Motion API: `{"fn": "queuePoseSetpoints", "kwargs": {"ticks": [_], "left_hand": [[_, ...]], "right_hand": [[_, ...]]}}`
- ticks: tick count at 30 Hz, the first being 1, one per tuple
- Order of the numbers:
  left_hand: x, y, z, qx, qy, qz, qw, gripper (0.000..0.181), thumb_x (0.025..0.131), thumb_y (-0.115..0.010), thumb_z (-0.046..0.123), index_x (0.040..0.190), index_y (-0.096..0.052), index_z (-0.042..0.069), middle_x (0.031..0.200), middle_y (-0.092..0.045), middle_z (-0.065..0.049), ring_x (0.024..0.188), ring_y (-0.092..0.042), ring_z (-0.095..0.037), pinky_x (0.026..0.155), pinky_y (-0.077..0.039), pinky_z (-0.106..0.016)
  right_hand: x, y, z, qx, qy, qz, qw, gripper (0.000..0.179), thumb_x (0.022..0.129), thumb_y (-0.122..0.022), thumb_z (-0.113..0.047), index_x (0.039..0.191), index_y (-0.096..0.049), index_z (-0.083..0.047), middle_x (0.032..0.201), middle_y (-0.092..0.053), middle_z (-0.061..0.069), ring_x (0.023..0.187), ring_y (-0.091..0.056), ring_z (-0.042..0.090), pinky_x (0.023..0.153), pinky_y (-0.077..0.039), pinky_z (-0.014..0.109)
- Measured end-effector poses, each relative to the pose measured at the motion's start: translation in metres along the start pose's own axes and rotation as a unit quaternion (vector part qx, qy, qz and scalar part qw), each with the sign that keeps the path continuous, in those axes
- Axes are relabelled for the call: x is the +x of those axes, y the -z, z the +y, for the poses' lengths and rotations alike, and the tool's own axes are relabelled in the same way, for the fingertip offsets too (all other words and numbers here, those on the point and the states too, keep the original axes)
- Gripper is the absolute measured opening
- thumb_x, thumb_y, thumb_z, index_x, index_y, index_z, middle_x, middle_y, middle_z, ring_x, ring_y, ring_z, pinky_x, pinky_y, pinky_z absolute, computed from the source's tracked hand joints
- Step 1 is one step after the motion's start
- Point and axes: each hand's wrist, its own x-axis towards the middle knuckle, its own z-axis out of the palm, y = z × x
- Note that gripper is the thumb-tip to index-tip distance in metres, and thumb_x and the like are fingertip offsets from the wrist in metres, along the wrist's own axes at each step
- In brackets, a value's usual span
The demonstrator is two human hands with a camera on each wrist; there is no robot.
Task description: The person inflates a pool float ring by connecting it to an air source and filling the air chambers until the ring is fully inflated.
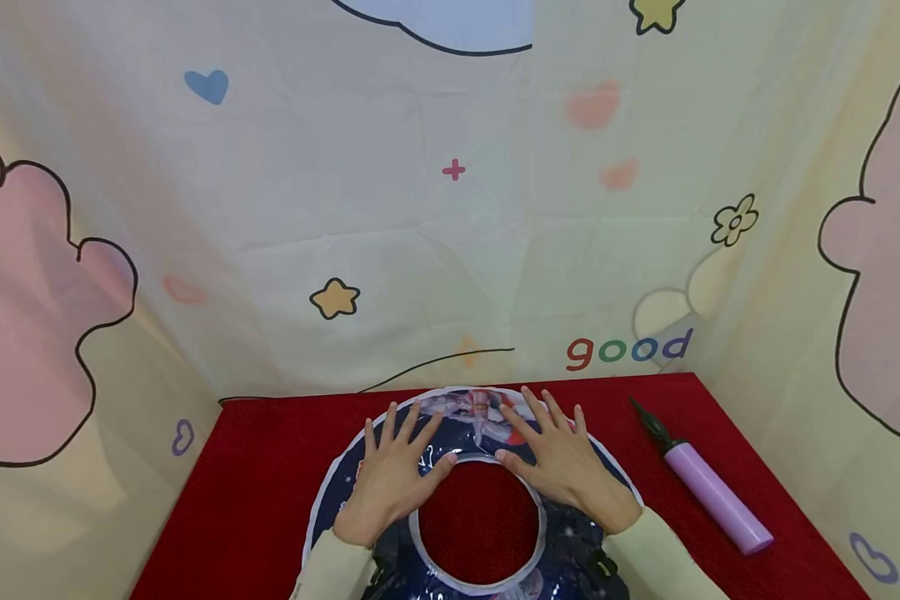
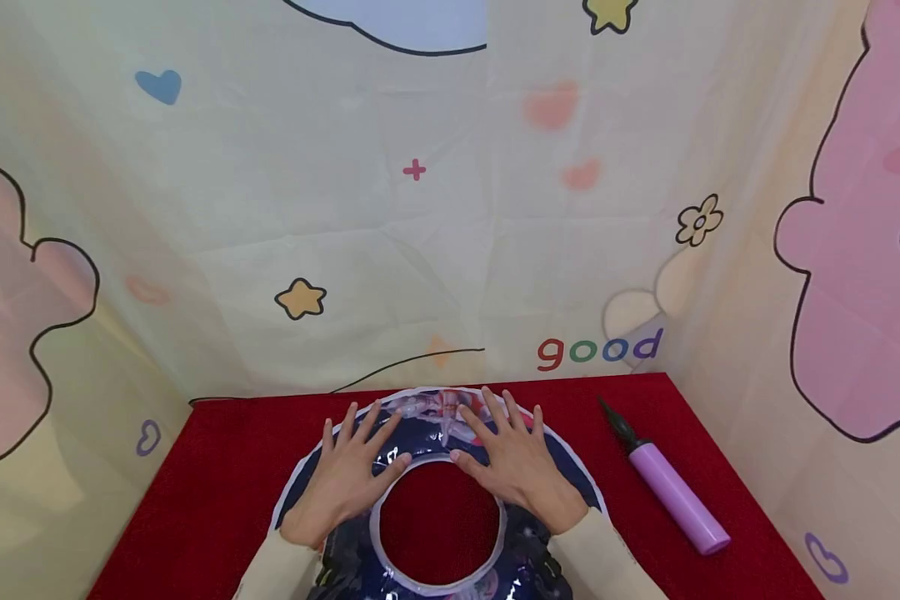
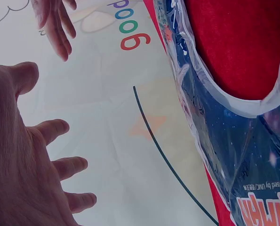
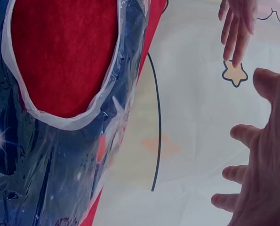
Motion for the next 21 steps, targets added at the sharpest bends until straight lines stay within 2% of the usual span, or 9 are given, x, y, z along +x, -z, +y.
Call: {"fn": "queuePoseSetpoints", "kwargs": {"ticks": [6, 10, 15, 21], "left_hand": [[-0.002, 0.0, 0.0, -0.012, 0.004, 0.004, 0.9999, 0.069, 0.091, -0.047, 0.064, 0.151, -0.037, 0.03, 0.163, -0.024, -0.008, 0.152, -0.008, -0.043, 0.115, -0.001, -0.069], [-0.004, -0.001, -0.003, -0.017, 0.003, 0.008, 0.9998, 0.071, 0.091, -0.044, 0.066, 0.152, -0.036, 0.031, 0.163, -0.024, -0.008, 0.152, -0.009, -0.042, 0.115, -0.002, -0.069], [-0.011, -0.004, -0.017, -0.017, 0.015, 0.008, 0.9997, 0.071, 0.092, -0.044, 0.065, 0.153, -0.033, 0.029, 0.163, -0.026, -0.009, 0.152, -0.011, -0.041, 0.114, -0.005, -0.07], [-0.018, -0.003, -0.037, -0.037, 0.044, 0.013, 0.9983, 0.072, 0.092, -0.048, 0.061, 0.153, -0.033, 0.026, 0.162, -0.027, -0.011, 0.151, -0.013, -0.043, 0.113, -0.01, -0.072]], "right_hand": [[-0.001, -0.001, 0.001, -0.002, -0.001, 0.002, 1.0, 0.071, 0.089, -0.05, -0.065, 0.15, -0.04, -0.029, 0.163, -0.024, 0.012, 0.149, -0.019, 0.043, 0.109, -0.013, 0.076], [-0.004, 0.001, 0.003, 0.002, -0.003, 0.014, 0.9999, 0.07, 0.089, -0.051, -0.063, 0.149, -0.041, -0.029, 0.162, -0.026, 0.013, 0.149, -0.021, 0.043, 0.109, -0.014, 0.076], [-0.009, 0.005, 0.008, 0.009, -0.016, 0.013, 0.9997, 0.07, 0.089, -0.051, -0.062, 0.149, -0.042, -0.027, 0.162, -0.026, 0.014, 0.148, -0.021, 0.043, 0.109, -0.013, 0.076], [-0.018, 0.009, 0.021, 0.017, -0.03, 0.025, 0.9991, 0.069, 0.091, -0.05, -0.06, 0.149, -0.042, -0.023, 0.161, -0.026, 0.015, 0.147, -0.022, 0.043, 0.108, -0.012, 0.076]]}}
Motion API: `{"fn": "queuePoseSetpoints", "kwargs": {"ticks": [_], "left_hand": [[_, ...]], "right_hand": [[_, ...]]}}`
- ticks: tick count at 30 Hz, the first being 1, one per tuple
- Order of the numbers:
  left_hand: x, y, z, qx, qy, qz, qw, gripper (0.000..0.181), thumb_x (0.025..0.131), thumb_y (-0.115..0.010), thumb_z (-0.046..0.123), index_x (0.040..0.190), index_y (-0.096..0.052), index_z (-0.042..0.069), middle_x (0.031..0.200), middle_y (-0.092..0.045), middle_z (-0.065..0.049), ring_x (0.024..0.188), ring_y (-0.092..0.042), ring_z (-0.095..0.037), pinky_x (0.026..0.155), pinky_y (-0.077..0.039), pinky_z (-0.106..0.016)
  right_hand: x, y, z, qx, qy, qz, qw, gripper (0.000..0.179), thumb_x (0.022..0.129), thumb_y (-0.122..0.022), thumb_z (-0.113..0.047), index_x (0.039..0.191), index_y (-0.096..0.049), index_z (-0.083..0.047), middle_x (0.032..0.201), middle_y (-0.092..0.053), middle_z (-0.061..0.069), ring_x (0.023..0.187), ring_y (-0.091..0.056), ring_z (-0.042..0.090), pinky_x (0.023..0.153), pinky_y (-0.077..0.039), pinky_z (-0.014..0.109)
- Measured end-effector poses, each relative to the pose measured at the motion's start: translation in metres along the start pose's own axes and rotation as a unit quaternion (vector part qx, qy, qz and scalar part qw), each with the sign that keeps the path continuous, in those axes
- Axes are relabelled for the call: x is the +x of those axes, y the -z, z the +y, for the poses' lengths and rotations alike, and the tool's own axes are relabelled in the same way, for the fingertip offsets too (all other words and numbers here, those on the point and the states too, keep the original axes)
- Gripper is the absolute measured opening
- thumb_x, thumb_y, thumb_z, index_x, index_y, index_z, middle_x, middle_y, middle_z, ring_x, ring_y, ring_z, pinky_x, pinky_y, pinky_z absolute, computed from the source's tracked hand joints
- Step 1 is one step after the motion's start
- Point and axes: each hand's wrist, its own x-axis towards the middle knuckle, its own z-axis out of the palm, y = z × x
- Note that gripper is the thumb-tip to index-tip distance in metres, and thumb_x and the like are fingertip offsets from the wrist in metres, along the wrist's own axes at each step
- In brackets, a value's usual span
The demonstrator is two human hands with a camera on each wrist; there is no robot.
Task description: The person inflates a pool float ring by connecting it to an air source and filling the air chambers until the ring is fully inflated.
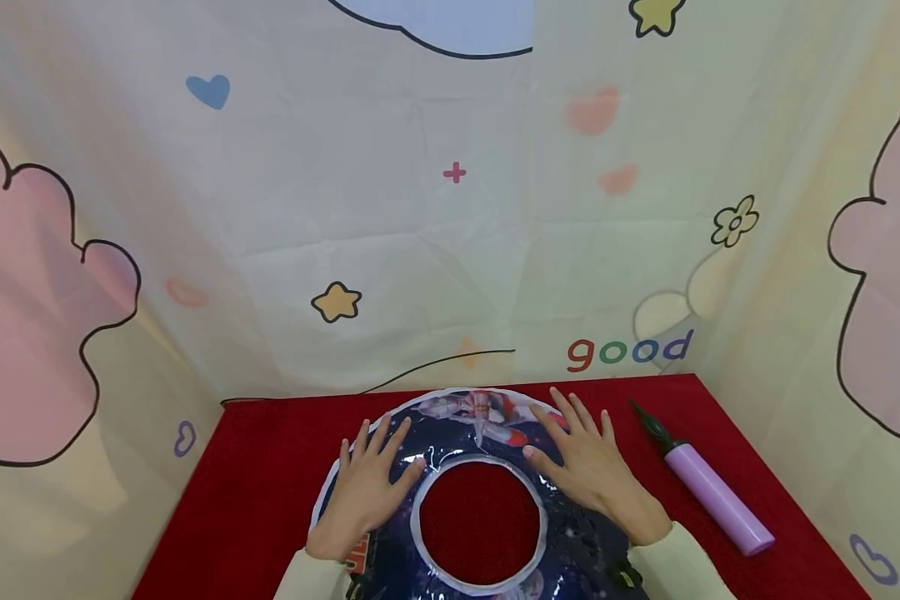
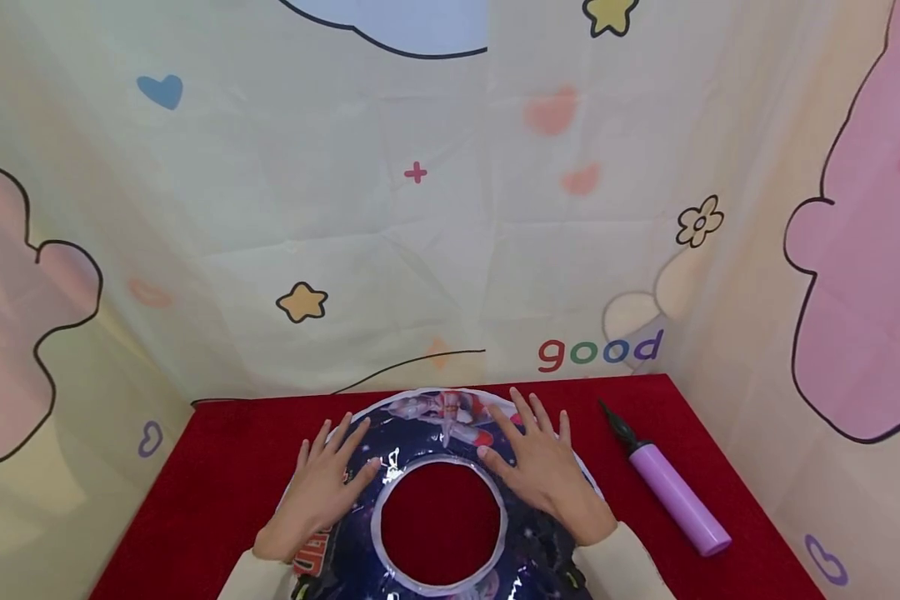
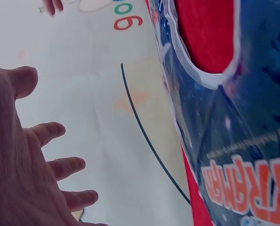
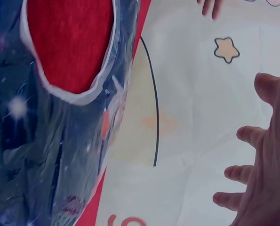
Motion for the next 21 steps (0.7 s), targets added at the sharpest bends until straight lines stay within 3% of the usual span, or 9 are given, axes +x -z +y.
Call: {"fn": "queuePoseSetpoints", "kwargs": {"ticks": [7, 13, 18, 21], "left_hand": [[-0.009, 0.0, -0.027, -0.057, 0.04, -0.012, 0.9975, 0.072, 0.093, -0.054, 0.052, 0.154, -0.032, 0.021, 0.163, -0.023, -0.014, 0.149, -0.015, -0.046, 0.111, -0.011, -0.074], [-0.017, 0.003, -0.055, -0.122, 0.078, -0.029, 0.989, 0.075, 0.093, -0.056, 0.053, 0.156, -0.027, 0.021, 0.164, -0.018, -0.016, 0.149, -0.014, -0.047, 0.107, -0.019, -0.075], [-0.025, 0.003, -0.077, -0.197, 0.126, -0.057, 0.9707, 0.078, 0.093, -0.057, 0.052, 0.157, -0.022, 0.022, 0.164, -0.016, -0.016, 0.148, -0.019, -0.046, 0.108, -0.025, -0.072], [-0.03, 0.002, -0.088, -0.237, 0.159, -0.063, 0.9563, 0.08, 0.093, -0.06, 0.049, 0.157, -0.021, 0.021, 0.161, -0.024, -0.018, 0.143, -0.032, -0.045, 0.107, -0.032, -0.068]], "right_hand": [[-0.013, -0.003, 0.027, 0.035, -0.027, -0.004, 0.999, 0.07, 0.094, -0.05, -0.057, 0.152, -0.035, -0.022, 0.159, -0.026, 0.019, 0.145, -0.022, 0.047, 0.108, -0.012, 0.077], [-0.025, -0.006, 0.055, 0.063, -0.054, -0.004, 0.9965, 0.069, 0.095, -0.051, -0.053, 0.152, -0.034, -0.017, 0.158, -0.026, 0.022, 0.142, -0.025, 0.049, 0.105, -0.016, 0.078], [-0.037, -0.011, 0.074, 0.068, -0.071, -0.008, 0.9951, 0.069, 0.096, -0.05, -0.051, 0.152, -0.033, -0.012, 0.154, -0.03, 0.026, 0.136, -0.033, 0.053, 0.101, -0.023, 0.078], [-0.044, -0.016, 0.083, 0.082, -0.081, -0.019, 0.9932, 0.07, 0.097, -0.051, -0.049, 0.151, -0.032, -0.009, 0.153, -0.031, 0.029, 0.133, -0.037, 0.056, 0.098, -0.029, 0.077]]}}
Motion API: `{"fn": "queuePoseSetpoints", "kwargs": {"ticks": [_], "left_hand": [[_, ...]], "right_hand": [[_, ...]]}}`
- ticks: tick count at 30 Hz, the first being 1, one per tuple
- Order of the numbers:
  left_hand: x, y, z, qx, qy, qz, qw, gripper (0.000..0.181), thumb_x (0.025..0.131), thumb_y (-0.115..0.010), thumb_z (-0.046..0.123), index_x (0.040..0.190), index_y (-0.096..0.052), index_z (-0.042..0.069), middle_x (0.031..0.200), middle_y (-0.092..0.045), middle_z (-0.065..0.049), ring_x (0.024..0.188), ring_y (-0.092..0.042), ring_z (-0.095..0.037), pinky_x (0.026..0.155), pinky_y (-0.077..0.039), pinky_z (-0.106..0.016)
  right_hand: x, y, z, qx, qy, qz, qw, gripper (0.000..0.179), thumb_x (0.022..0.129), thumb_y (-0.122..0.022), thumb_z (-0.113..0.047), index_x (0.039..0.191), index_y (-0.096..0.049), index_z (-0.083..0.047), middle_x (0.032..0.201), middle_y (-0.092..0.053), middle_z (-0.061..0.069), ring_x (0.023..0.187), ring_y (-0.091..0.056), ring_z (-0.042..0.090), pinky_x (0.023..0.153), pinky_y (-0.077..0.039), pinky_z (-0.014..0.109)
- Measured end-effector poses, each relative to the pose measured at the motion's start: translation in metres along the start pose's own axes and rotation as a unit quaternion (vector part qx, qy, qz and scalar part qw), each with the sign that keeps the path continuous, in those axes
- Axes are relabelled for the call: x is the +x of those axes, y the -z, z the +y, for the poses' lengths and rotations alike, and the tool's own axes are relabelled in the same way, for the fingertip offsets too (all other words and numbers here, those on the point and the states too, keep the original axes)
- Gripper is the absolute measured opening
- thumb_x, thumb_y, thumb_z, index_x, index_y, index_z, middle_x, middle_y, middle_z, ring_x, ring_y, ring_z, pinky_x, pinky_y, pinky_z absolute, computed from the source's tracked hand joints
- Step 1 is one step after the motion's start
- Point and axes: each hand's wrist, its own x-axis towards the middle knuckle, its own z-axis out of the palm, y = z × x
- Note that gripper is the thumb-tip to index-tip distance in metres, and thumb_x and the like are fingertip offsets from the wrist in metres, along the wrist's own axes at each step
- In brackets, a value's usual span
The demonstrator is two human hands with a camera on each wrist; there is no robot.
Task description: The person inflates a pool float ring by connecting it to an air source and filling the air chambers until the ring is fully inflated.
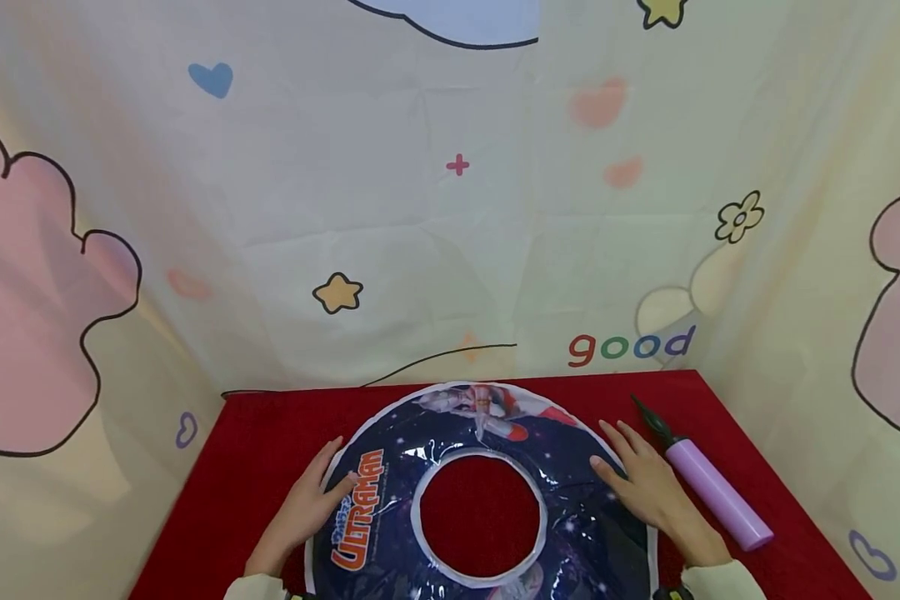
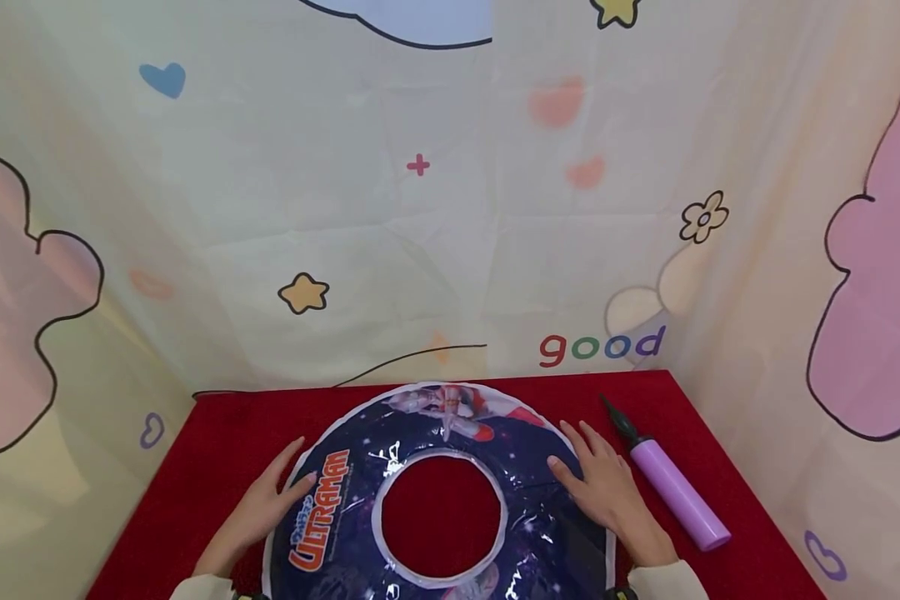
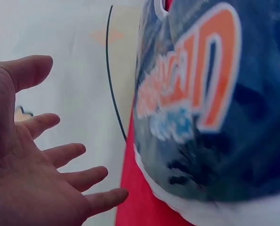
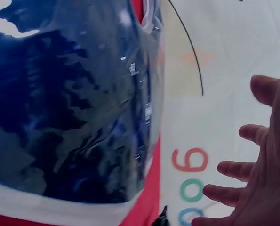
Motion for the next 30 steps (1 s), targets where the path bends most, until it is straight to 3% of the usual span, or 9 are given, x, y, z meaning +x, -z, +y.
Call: {"fn": "queuePoseSetpoints", "kwargs": {"ticks": [4, 9, 11, 15, 19, 25, 30], "left_hand": [[-0.001, 0.003, -0.012, -0.045, 0.035, -0.004, 0.9983, 0.084, 0.091, -0.067, 0.04, 0.157, -0.02, 0.021, 0.156, -0.031, -0.024, 0.136, -0.04, -0.047, 0.103, -0.039, -0.065], [-0.001, 0.005, -0.028, -0.07, 0.059, -0.005, 0.9958, 0.087, 0.088, -0.072, 0.03, 0.156, -0.02, 0.018, 0.159, -0.023, -0.026, 0.143, -0.022, -0.054, 0.107, -0.031, -0.066], [-0.001, 0.007, -0.034, -0.085, 0.064, -0.007, 0.9943, 0.085, 0.089, -0.072, 0.025, 0.156, -0.02, 0.017, 0.16, -0.022, -0.023, 0.144, -0.021, -0.053, 0.109, -0.03, -0.064], [-0.002, 0.011, -0.041, -0.095, 0.069, -0.007, 0.993, 0.084, 0.089, -0.072, 0.024, 0.155, -0.021, 0.015, 0.159, -0.023, -0.024, 0.141, -0.029, -0.053, 0.106, -0.037, -0.063], [-0.003, 0.013, -0.046, -0.103, 0.086, -0.002, 0.9909, 0.082, 0.089, -0.072, 0.024, 0.154, -0.023, 0.013, 0.155, -0.028, -0.029, 0.135, -0.041, -0.051, 0.102, -0.043, -0.06], [0.001, 0.015, -0.053, -0.168, 0.099, 0.007, 0.9809, 0.076, 0.09, -0.07, 0.019, 0.151, -0.027, 0.007, 0.142, -0.045, -0.032, 0.115, -0.062, -0.037, 0.087, -0.056, -0.043], [0.005, 0.015, -0.058, -0.185, 0.114, 0.018, 0.9759, 0.071, 0.089, -0.07, 0.016, 0.147, -0.032, -0.001, 0.124, -0.06, -0.027, 0.094, -0.067, -0.022, 0.077, -0.055, -0.035]], "right_hand": [[-0.003, -0.005, 0.014, 0.042, -0.019, -0.021, 0.9987, 0.072, 0.097, -0.055, -0.043, 0.152, -0.029, -0.005, 0.151, -0.03, 0.031, 0.133, -0.037, 0.056, 0.097, -0.033, 0.076], [-0.005, -0.009, 0.028, 0.094, -0.055, -0.051, 0.9927, 0.077, 0.096, -0.06, -0.039, 0.152, -0.023, 0.0, 0.15, -0.031, 0.034, 0.134, -0.036, 0.056, 0.101, -0.034, 0.071], [-0.005, -0.01, 0.031, 0.119, -0.079, -0.069, 0.9873, 0.079, 0.096, -0.06, -0.038, 0.152, -0.021, 0.0, 0.149, -0.031, 0.036, 0.133, -0.036, 0.058, 0.1, -0.038, 0.069], [-0.004, -0.013, 0.036, 0.18, -0.141, -0.098, 0.9685, 0.079, 0.097, -0.06, -0.035, 0.153, -0.016, -0.001, 0.147, -0.031, 0.039, 0.131, -0.038, 0.06, 0.097, -0.044, 0.064], [-0.003, -0.016, 0.043, 0.201, -0.185, -0.103, 0.9565, 0.077, 0.097, -0.059, -0.034, 0.152, -0.017, 0.0, 0.144, -0.036, 0.038, 0.129, -0.043, 0.055, 0.096, -0.045, 0.06], [0.002, -0.016, 0.049, 0.209, -0.214, -0.106, 0.9484, 0.077, 0.096, -0.059, -0.037, 0.15, -0.022, 0.003, 0.134, -0.05, 0.034, 0.12, -0.052, 0.047, 0.093, -0.046, 0.055], [0.006, -0.022, 0.053, 0.244, -0.233, -0.11, 0.9348, 0.073, 0.097, -0.057, -0.036, 0.147, -0.027, 0.007, 0.135, -0.049, 0.034, 0.12, -0.053, 0.044, 0.095, -0.047, 0.053]]}}
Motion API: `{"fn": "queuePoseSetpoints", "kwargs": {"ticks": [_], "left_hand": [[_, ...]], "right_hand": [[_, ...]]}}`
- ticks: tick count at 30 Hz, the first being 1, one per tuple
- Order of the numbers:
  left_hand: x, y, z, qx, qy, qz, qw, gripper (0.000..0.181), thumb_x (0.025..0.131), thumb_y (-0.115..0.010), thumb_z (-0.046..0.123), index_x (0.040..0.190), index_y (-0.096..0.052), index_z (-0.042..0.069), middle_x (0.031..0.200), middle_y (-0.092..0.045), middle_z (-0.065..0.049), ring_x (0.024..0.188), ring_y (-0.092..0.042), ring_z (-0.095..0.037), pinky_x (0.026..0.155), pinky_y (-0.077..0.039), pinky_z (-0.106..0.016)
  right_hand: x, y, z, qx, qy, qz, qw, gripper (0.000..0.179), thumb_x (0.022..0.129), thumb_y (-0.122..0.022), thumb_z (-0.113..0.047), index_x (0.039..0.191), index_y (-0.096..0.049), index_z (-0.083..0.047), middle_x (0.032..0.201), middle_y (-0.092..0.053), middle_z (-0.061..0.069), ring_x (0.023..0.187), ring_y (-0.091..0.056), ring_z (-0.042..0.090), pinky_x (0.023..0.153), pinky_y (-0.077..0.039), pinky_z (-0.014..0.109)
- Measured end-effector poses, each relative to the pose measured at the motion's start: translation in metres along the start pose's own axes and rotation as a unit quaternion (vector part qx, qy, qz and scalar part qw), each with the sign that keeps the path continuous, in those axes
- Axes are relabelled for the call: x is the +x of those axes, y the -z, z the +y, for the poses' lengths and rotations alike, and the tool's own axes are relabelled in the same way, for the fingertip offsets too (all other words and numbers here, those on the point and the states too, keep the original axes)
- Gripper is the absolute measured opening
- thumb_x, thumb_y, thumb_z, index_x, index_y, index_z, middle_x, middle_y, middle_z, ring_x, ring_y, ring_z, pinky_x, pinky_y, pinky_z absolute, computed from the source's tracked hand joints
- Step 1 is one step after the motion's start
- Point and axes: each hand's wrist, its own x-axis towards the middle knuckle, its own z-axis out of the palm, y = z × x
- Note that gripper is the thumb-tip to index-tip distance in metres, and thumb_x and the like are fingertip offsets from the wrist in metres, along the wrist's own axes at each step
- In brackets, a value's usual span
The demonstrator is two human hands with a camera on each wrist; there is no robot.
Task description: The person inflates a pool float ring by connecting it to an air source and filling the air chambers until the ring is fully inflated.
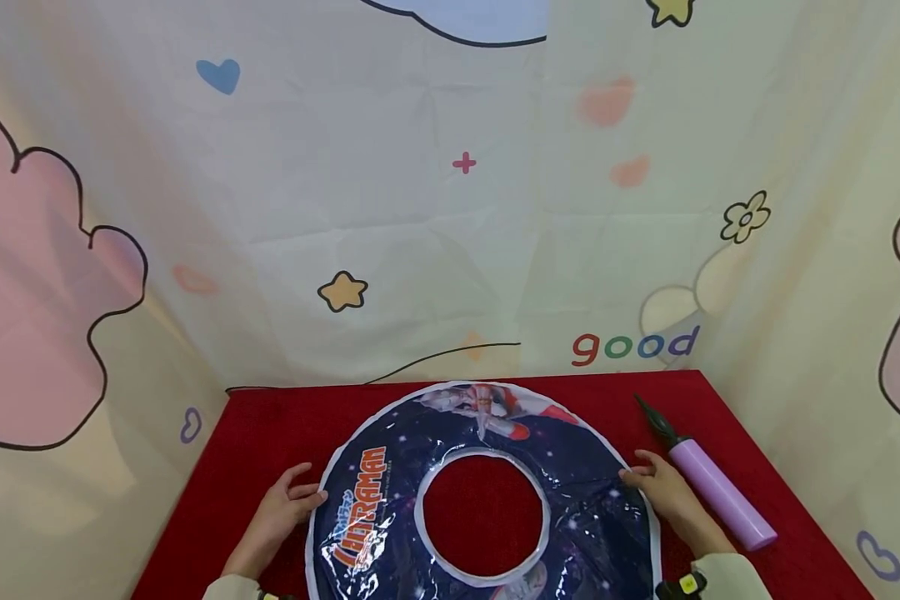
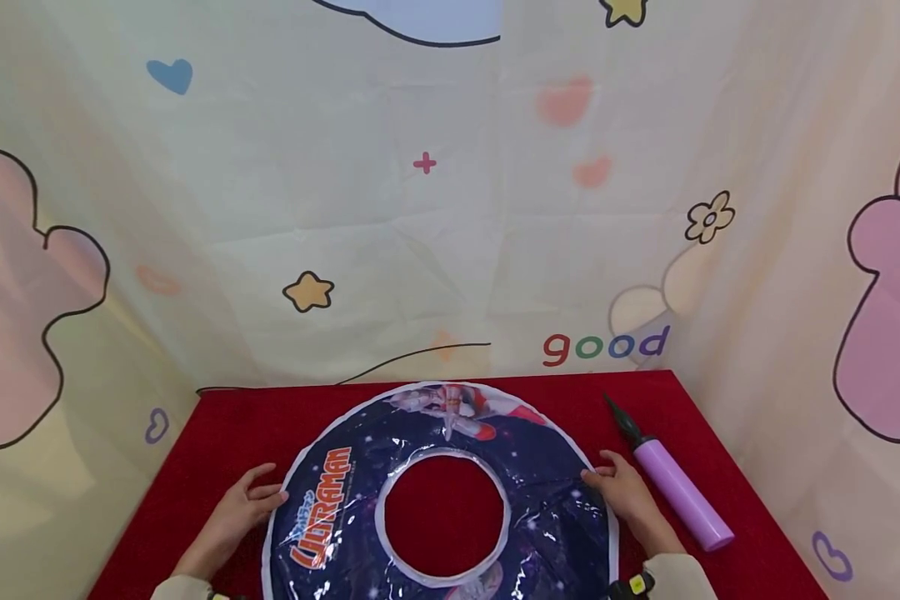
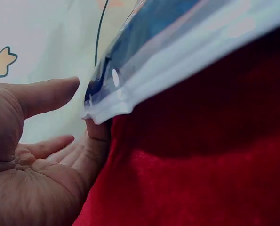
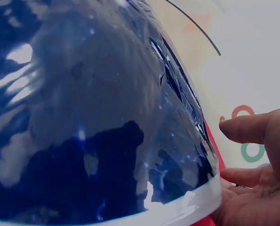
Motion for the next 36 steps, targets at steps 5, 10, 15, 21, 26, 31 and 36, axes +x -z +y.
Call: {"fn": "queuePoseSetpoints", "kwargs": {"ticks": [5, 10, 15, 21, 26, 31, 36], "left_hand": [[0.002, -0.003, -0.002, 0.002, 0.012, -0.022, 0.9997, 0.049, 0.091, -0.066, 0.011, 0.13, -0.049, -0.011, 0.098, -0.071, -0.014, 0.082, -0.068, -0.019, 0.071, -0.056, -0.035], [0.0, -0.001, -0.003, -0.007, 0.024, -0.105, 0.9942, 0.047, 0.092, -0.063, 0.013, 0.13, -0.047, -0.008, 0.096, -0.071, -0.01, 0.08, -0.07, -0.022, 0.069, -0.059, -0.041], [0.0, 0.007, -0.006, -0.029, 0.03, -0.219, 0.9749, 0.059, 0.094, -0.061, 0.017, 0.143, -0.034, -0.004, 0.102, -0.071, -0.011, 0.087, -0.072, -0.027, 0.075, -0.059, -0.046], [0.0, 0.007, -0.005, -0.034, 0.023, -0.22, 0.9748, 0.056, 0.095, -0.06, 0.013, 0.143, -0.037, -0.003, 0.102, -0.072, -0.011, 0.087, -0.073, -0.027, 0.075, -0.059, -0.046], [0.001, 0.002, -0.001, -0.042, -0.006, -0.198, 0.9792, 0.053, 0.097, -0.058, 0.011, 0.143, -0.038, -0.005, 0.101, -0.073, -0.015, 0.086, -0.074, -0.027, 0.073, -0.059, -0.044], [0.003, 0.002, -0.001, -0.044, -0.017, -0.166, 0.9851, 0.046, 0.1, -0.051, 0.011, 0.142, -0.041, -0.005, 0.104, -0.073, -0.015, 0.086, -0.073, -0.026, 0.073, -0.059, -0.043], [0.007, 0.001, -0.001, -0.025, -0.004, -0.113, 0.9933, 0.038, 0.101, -0.047, 0.014, 0.136, -0.052, -0.002, 0.103, -0.073, -0.013, 0.085, -0.071, -0.023, 0.073, -0.059, -0.04]], "right_hand": [[0.006, -0.001, 0.007, 0.054, -0.021, -0.006, 0.9983, 0.06, 0.098, -0.055, -0.037, 0.134, -0.047, 0.01, 0.124, -0.061, 0.025, 0.107, -0.061, 0.029, 0.088, -0.051, 0.039], [0.008, -0.003, 0.014, 0.123, -0.028, -0.04, 0.9912, 0.048, 0.098, -0.055, -0.03, 0.129, -0.053, 0.008, 0.103, -0.071, 0.008, 0.09, -0.066, 0.016, 0.077, -0.054, 0.032], [0.01, -0.004, 0.017, 0.189, -0.007, -0.091, 0.9778, 0.056, 0.098, -0.053, -0.022, 0.144, -0.037, 0.005, 0.112, -0.069, 0.009, 0.095, -0.068, 0.018, 0.081, -0.055, 0.033], [0.013, -0.003, 0.018, 0.189, 0.024, -0.096, 0.9771, 0.06, 0.1, -0.053, -0.02, 0.149, -0.03, 0.004, 0.121, -0.066, 0.01, 0.099, -0.067, 0.015, 0.083, -0.054, 0.029], [0.011, 0.001, 0.015, 0.208, 0.046, -0.085, 0.9733, 0.057, 0.101, -0.053, -0.019, 0.149, -0.031, 0.002, 0.115, -0.068, 0.001, 0.094, -0.068, 0.011, 0.082, -0.055, 0.028], [0.006, 0.005, 0.006, 0.219, 0.069, -0.07, 0.9707, 0.057, 0.101, -0.051, -0.018, 0.15, -0.031, 0.003, 0.109, -0.069, -0.008, 0.093, -0.068, 0.008, 0.081, -0.056, 0.028], [0.004, 0.006, 0.002, 0.212, 0.077, -0.063, 0.9721, 0.057, 0.103, -0.049, -0.02, 0.151, -0.029, 0.002, 0.115, -0.067, -0.007, 0.095, -0.067, 0.005, 0.083, -0.055, 0.026]]}}
